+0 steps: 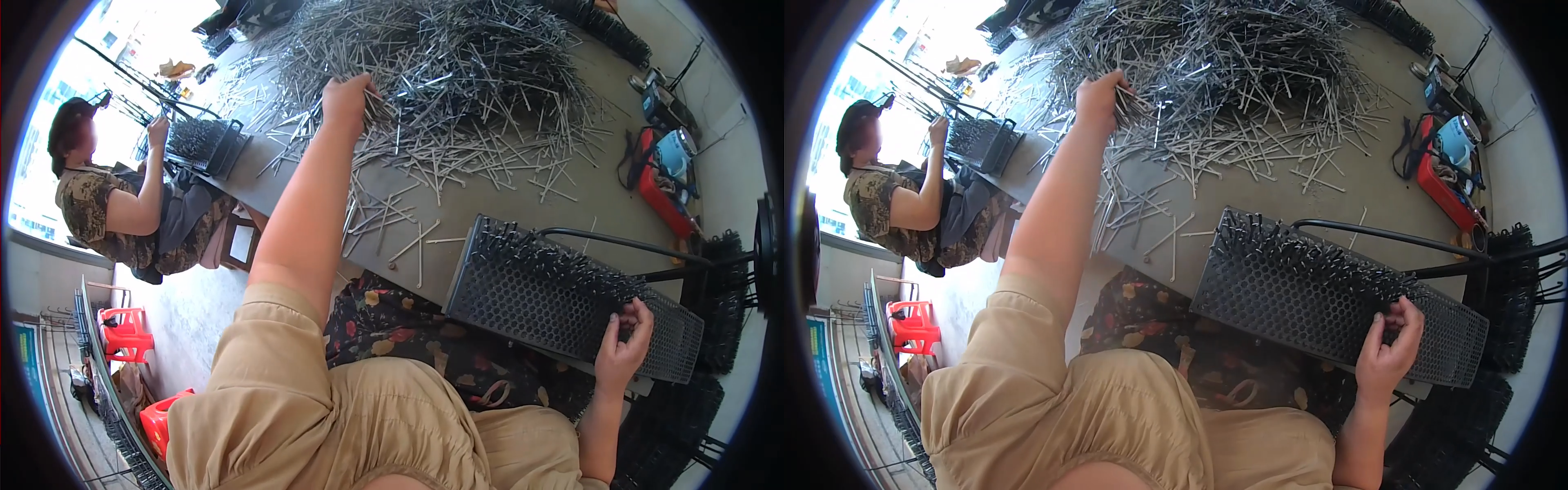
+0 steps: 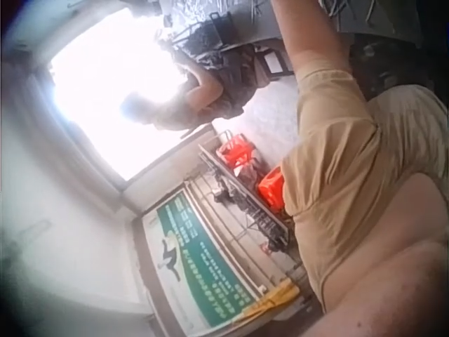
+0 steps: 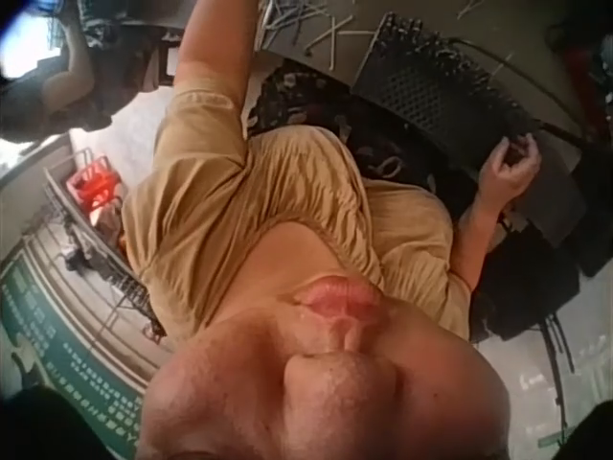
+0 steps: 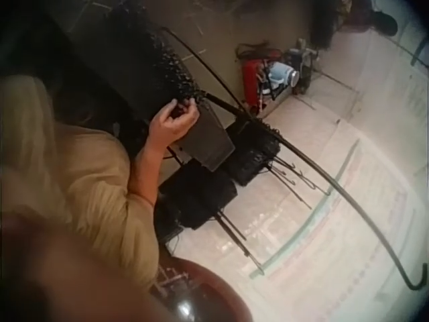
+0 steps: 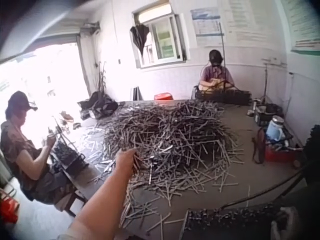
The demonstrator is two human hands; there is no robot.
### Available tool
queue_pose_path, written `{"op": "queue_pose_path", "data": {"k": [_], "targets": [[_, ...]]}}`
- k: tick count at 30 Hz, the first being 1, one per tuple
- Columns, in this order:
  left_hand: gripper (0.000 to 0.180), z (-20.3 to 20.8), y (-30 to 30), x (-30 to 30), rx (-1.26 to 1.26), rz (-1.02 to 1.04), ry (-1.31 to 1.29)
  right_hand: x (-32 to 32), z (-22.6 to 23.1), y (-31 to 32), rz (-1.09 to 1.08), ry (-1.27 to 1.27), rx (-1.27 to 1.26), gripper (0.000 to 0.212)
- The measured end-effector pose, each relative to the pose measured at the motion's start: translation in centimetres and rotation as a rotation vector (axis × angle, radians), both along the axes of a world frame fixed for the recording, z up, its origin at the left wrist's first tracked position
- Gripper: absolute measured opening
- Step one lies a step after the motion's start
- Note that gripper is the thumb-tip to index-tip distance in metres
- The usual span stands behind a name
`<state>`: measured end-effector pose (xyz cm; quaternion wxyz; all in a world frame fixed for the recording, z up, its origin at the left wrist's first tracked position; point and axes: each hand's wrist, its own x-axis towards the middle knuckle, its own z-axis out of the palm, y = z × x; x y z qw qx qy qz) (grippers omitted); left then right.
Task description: Sorting small metal rods from a pile and inserting them into a perforated rack.
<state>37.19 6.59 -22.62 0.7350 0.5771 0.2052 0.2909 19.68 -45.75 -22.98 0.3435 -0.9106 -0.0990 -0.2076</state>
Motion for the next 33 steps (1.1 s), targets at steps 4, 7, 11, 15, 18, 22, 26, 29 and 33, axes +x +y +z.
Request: {"op": "queue_pose_path", "data": {"k": [4,7,11,15,18,22,26,29,33], "targets": [[0.017,3.4,0.8,1.0,-0.096,-0.109,-0.075,-0.1,-0.1,0.0,0.01,0.001,0.011,0.037],[0.013,5.8,-0.6,0.0,-0.267,-0.198,-0.088,-0.1,0.0,0.1,0.027,-0.033,0.034,0.037],[0.01,8.3,-4.0,-4.1,-0.424,-0.401,-0.091,-0.5,0.1,-0.2,0.006,-0.004,0.049,0.036],[0.012,9.6,-9.2,-11.4,-0.525,-0.583,-0.03,-1.5,0.8,-0.1,0.031,-0.171,0.039,0.033],[0.014,11.2,-13.5,-18.5,-0.531,-0.669,0.039,-3.7,1.0,1.8,0.243,-0.135,0.491,0.028],[0.017,11.1,-18.4,-27.7,-0.497,-0.833,0.102,-7.7,3.3,8.4,0.639,0.388,0.932,0.04],[0.016,8.4,-21.9,-35.1,-0.227,-0.937,0.309,-10.5,3.4,12.2,1.177,0.881,1.255,0.076],[0.008,5.5,-23.8,-38.5,-0.497,-1.009,0.304,-13.4,3.9,13.2,1.255,0.991,1.314,0.089],[0.006,2.1,-25.6,-40.9,-0.527,-1.105,0.29,-15.9,3.1,12.8,0.983,1.027,1.254,0.088]]}}
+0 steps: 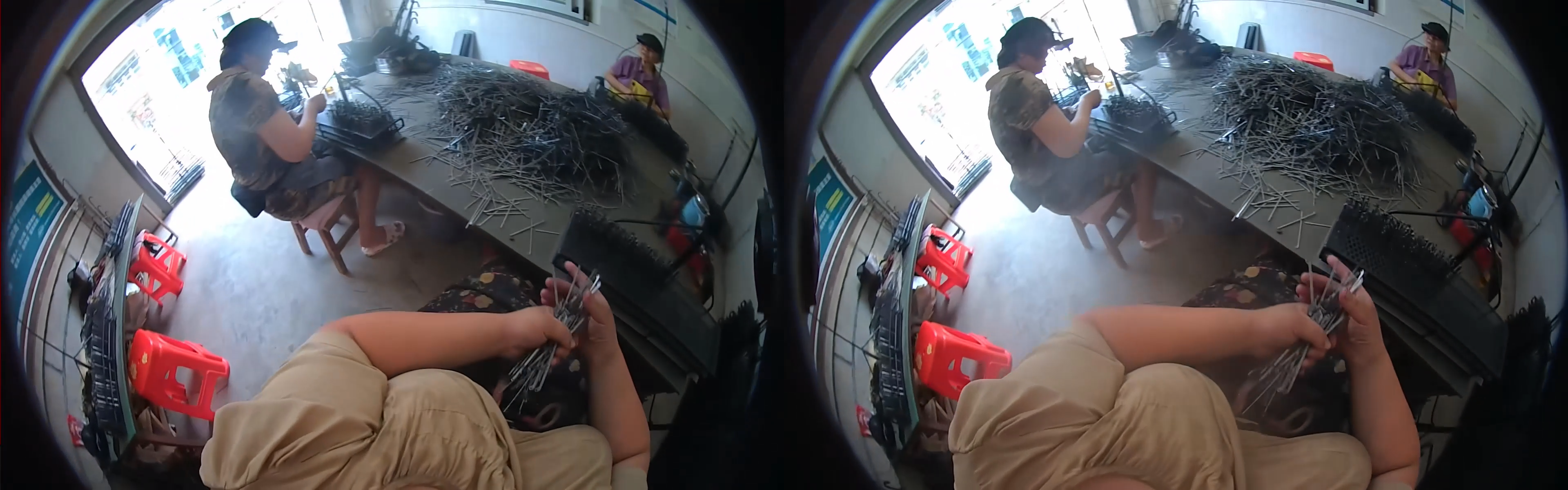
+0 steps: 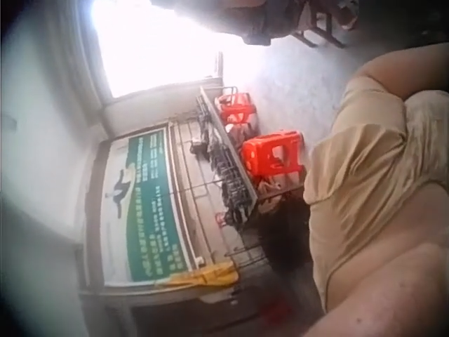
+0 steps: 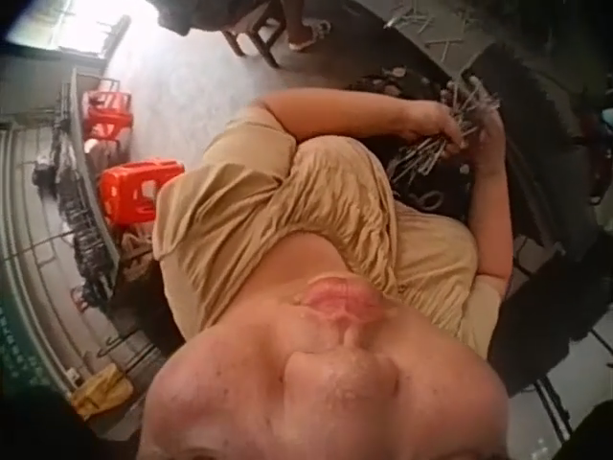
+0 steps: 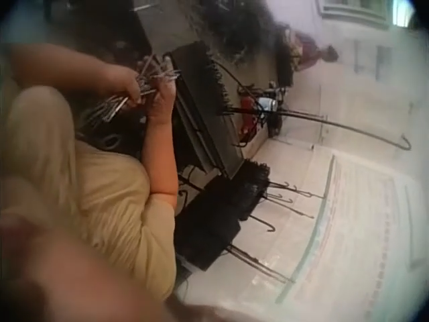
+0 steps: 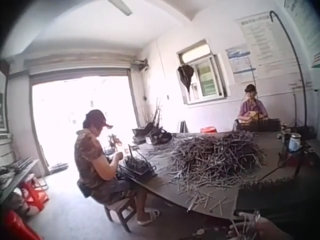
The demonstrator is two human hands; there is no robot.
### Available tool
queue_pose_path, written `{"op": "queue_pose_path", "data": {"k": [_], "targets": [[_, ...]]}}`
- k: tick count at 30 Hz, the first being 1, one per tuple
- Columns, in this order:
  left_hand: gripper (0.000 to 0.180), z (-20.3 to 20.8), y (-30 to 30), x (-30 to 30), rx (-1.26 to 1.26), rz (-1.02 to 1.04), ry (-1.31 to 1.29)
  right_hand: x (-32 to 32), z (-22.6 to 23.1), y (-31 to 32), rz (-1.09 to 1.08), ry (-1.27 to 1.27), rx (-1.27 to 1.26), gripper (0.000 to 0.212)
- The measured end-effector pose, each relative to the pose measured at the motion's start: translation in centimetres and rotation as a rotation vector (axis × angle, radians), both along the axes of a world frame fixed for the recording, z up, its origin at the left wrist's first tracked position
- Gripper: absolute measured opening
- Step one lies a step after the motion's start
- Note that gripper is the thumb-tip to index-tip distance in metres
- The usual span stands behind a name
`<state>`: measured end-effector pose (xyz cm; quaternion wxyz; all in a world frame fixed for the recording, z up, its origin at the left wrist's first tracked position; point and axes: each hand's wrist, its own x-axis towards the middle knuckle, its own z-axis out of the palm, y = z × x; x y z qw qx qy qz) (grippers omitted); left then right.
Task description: Sorting small metal rods from a pile and inserting them into a perforated rack.
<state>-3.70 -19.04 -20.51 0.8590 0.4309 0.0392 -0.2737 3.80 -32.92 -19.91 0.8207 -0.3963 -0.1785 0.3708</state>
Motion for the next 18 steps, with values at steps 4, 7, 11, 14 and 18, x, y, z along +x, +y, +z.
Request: {"op": "queue_pose_path", "data": {"k": [4,7,11,14,18], "targets": [[0.013,-0.8,-1.1,-0.7,-0.078,-0.095,0.08,1.4,-1.6,-0.8,0.113,-0.016,-0.131,0.076],[0.02,-1.8,-1.7,-0.1,-0.124,-0.174,0.08,2.9,-2.6,-1.4,0.185,-0.075,-0.213,0.051],[0.023,-3.3,-1.1,0.0,-0.316,-0.248,0.011,1.0,-1.1,-1.4,0.065,0.182,0.132,0.028],[0.029,-3.8,-0.7,0.7,-0.418,-0.297,0.077,0.7,-0.8,-1.3,0.005,0.16,0.037,0.028],[0.037,-4.7,0.6,2.0,-0.407,-0.3,0.122,2.4,-1.1,-0.5,0.041,0.002,-0.075,0.03]]}}
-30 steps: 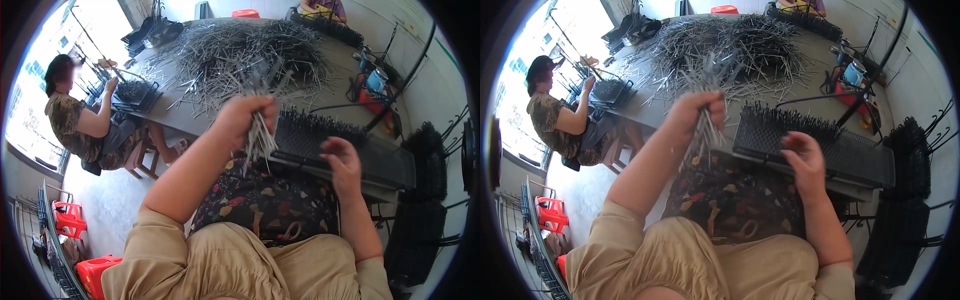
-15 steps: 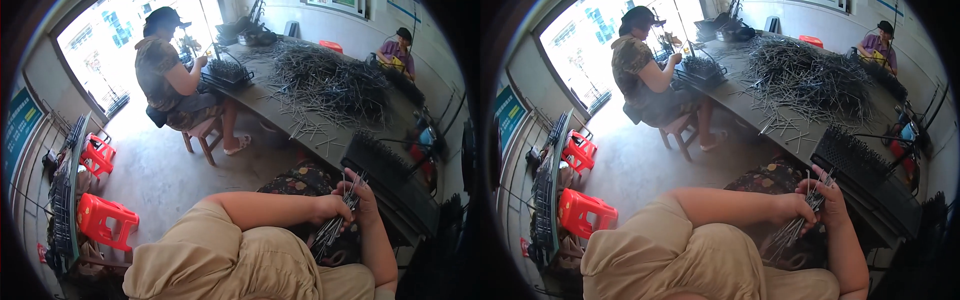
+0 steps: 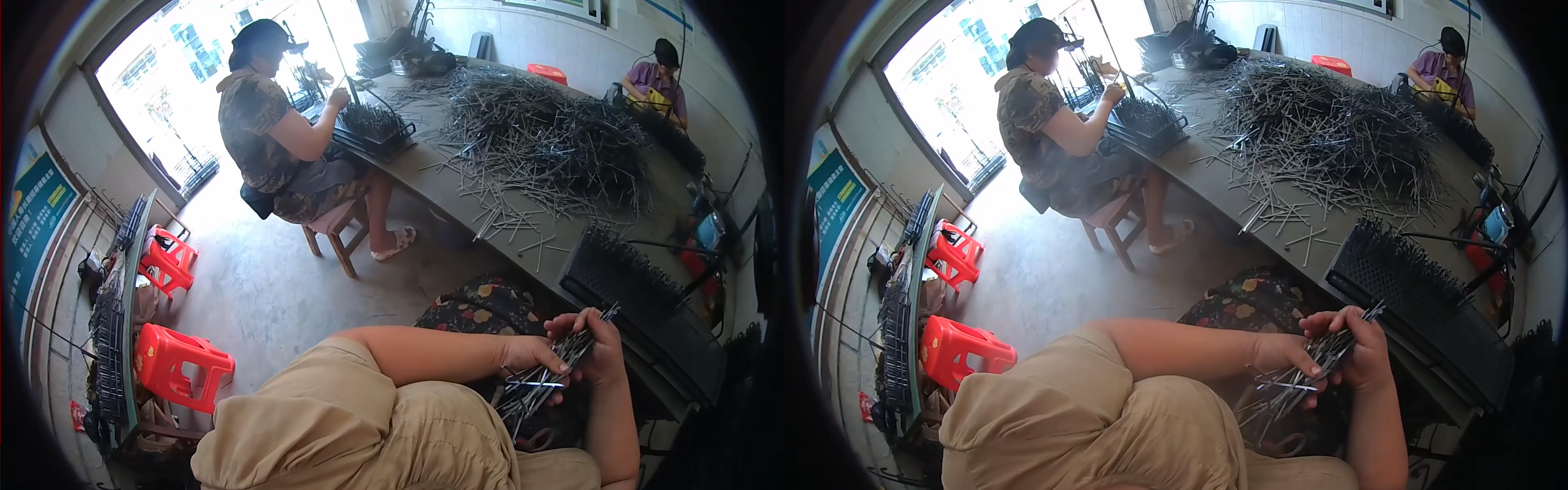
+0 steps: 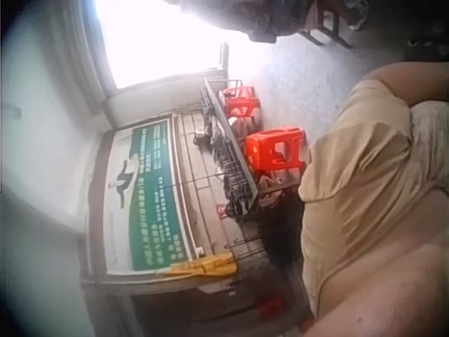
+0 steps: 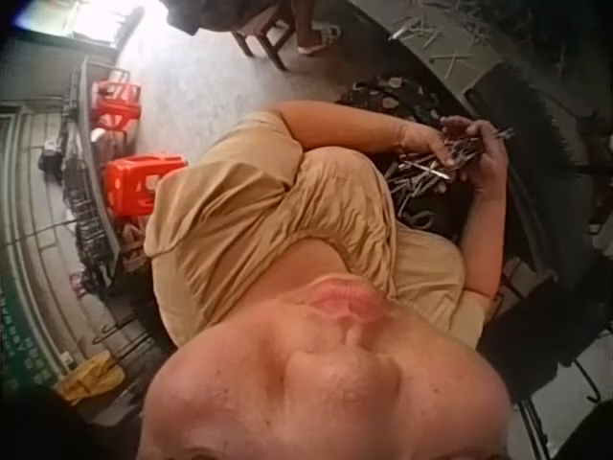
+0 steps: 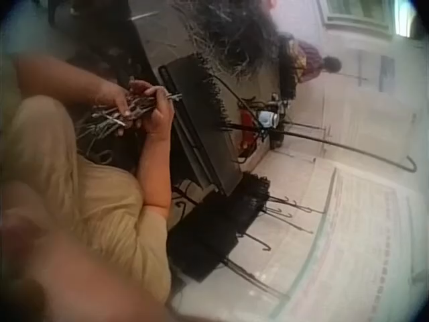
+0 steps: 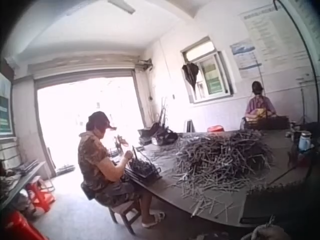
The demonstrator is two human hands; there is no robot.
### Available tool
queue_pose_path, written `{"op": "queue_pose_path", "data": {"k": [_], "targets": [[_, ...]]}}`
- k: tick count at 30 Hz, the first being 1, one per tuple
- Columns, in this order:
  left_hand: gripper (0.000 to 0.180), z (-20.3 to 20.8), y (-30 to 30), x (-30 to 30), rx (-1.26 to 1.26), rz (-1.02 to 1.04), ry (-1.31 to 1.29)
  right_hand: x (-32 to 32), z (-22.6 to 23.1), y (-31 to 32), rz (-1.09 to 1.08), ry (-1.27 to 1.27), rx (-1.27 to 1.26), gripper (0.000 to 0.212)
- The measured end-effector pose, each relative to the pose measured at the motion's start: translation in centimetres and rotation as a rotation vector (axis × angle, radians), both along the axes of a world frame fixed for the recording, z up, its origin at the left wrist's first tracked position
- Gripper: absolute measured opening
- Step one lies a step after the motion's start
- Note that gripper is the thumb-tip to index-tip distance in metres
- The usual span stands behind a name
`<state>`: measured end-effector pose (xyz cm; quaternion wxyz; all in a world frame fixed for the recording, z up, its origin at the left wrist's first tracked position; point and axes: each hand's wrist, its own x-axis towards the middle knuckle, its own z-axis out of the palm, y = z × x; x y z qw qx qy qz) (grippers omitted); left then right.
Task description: Sorting small metal rods from a pile and inserting them into a perforated rack.
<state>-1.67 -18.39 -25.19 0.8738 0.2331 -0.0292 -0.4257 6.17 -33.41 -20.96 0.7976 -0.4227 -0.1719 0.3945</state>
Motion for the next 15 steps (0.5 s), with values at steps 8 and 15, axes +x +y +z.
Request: {"op": "queue_pose_path", "data": {"k": [8,15], "targets": [[0.028,-0.6,1.1,2.1,0.114,0.016,-0.057,2.5,-0.5,0.8,-0.343,0.277,0.038,0.034],[0.014,-1.3,0.8,3.2,0.09,-0.051,-0.066,3.2,-0.5,0.6,-0.322,0.224,0.091,0.031]]}}
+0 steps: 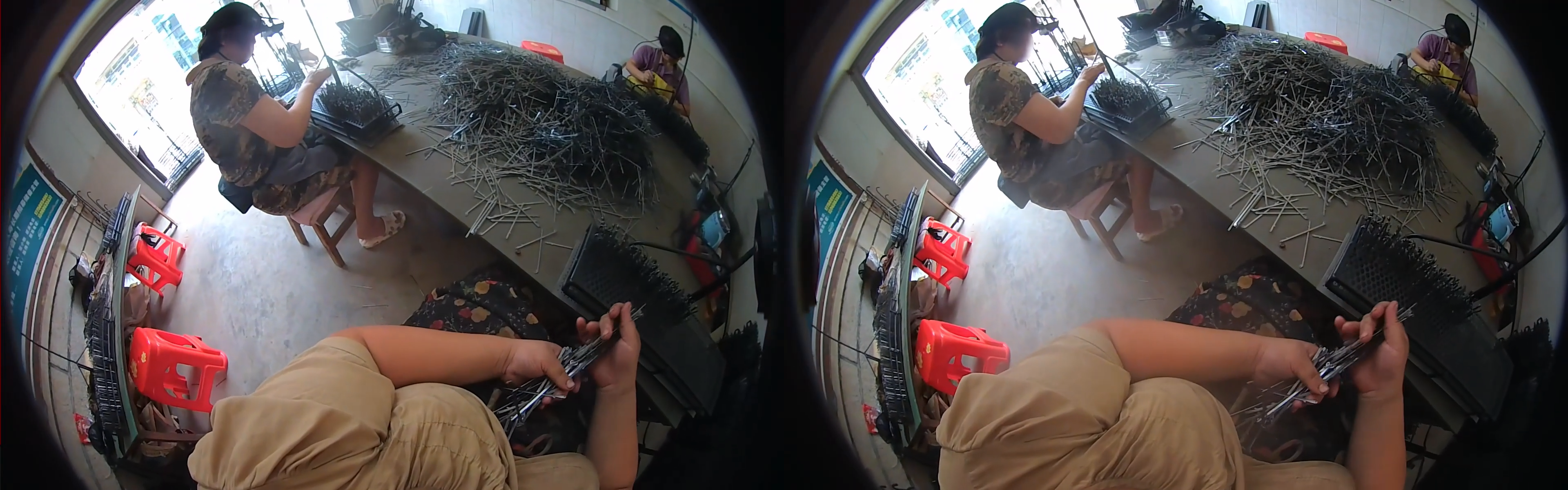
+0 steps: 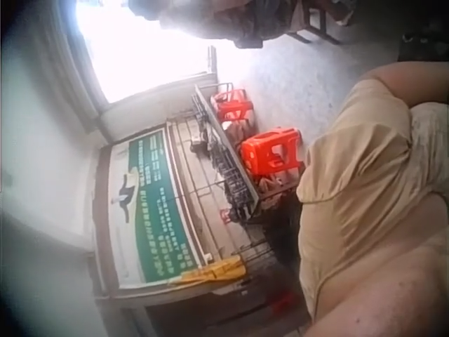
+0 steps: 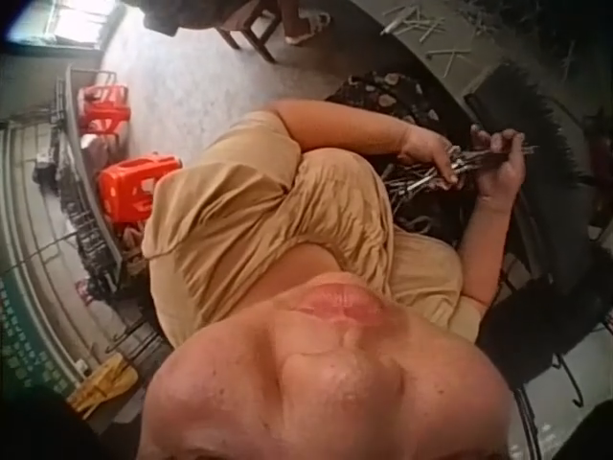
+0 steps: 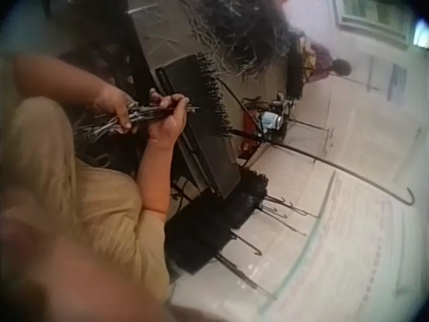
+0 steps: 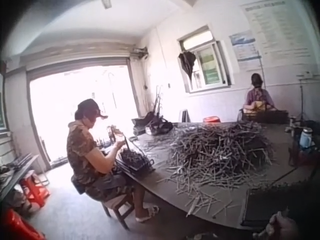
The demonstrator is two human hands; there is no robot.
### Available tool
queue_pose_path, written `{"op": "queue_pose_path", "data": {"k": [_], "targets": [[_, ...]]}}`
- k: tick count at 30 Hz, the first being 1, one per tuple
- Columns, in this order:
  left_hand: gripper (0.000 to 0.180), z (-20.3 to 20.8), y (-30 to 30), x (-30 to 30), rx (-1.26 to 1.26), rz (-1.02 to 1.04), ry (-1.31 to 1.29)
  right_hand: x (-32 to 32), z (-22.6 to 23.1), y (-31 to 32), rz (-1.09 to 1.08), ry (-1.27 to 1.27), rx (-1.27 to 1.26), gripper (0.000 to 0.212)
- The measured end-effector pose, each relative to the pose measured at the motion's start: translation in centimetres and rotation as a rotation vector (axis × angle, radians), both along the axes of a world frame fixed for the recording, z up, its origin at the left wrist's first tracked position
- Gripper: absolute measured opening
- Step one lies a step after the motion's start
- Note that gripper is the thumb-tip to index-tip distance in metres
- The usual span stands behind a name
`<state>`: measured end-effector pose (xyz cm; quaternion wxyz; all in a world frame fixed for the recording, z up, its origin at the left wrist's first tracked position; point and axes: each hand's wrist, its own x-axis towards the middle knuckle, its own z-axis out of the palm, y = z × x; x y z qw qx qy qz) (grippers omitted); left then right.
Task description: Sorting small metal rods from a pile and inserting them into a perforated rack.
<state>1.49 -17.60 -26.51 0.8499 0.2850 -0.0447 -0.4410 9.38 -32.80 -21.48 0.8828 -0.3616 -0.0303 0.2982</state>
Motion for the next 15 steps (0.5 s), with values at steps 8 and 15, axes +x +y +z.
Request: {"op": "queue_pose_path", "data": {"k": [8,15], "targets": [[0.021,0.9,0.4,-0.7,0.035,0.017,-0.04,2.0,-0.5,-2.1,0.074,0.096,0.266,0.034],[0.016,-0.4,0.0,-0.3,-0.039,0.075,-0.101,0.4,-0.6,-0.3,-0.087,0.163,0.196,0.025]]}}
